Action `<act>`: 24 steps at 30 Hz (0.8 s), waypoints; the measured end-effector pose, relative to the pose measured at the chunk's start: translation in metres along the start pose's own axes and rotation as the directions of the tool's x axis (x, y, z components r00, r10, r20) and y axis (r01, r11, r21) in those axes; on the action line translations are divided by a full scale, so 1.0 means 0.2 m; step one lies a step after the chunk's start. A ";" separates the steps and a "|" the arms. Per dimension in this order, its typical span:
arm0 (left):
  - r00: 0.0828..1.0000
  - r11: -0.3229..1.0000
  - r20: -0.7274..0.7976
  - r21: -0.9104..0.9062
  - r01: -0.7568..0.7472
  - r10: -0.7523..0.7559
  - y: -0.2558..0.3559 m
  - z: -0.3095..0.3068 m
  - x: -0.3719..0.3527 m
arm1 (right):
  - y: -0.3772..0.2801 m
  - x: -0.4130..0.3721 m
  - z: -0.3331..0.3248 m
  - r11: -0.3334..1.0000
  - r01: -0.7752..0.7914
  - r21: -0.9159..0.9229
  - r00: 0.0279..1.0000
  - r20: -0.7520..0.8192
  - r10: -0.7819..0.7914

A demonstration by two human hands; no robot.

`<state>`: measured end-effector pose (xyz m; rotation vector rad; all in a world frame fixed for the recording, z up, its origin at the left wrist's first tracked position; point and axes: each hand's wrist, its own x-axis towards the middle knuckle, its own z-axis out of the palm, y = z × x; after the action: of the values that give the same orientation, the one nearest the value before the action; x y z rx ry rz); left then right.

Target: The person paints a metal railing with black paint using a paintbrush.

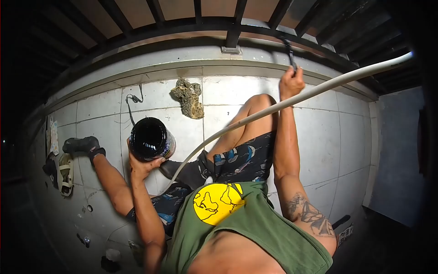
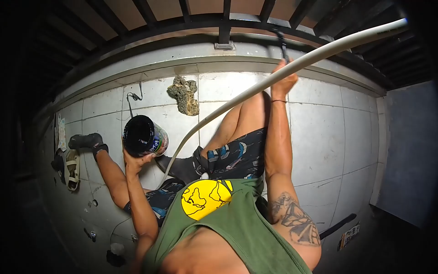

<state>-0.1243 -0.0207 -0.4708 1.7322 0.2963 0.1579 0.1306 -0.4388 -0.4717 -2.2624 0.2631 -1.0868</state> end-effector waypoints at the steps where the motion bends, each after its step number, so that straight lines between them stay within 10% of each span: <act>1: 1.000 1.000 -0.005 -0.001 -0.002 0.002 0.01 0.00 0.00 | 0.00 0.02 -0.03 0.995 0.034 -0.093 0.998 -0.042 -0.038; 5: 0.998 1.000 0.057 0.006 0.026 -0.026 0.03 0.00 0.01 | -0.07 -0.02 0.05 0.969 -0.230 -0.090 0.970 -0.101 0.221; 16: 1.000 0.999 -0.024 -0.035 0.007 -0.008 0.00 -0.07 -0.02 | -0.80 -0.56 0.35 0.796 0.311 0.520 0.882 0.153 -0.445; 24: 0.998 0.999 -0.047 -0.024 0.036 -0.037 0.03 -0.12 -0.05 | -0.75 -0.40 0.57 0.868 0.250 0.429 0.912 0.196 -0.360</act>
<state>-0.1389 -0.0014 -0.4608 1.7011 0.3595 0.1753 0.1536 -0.2369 -0.4869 -2.0824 -0.4154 -0.8679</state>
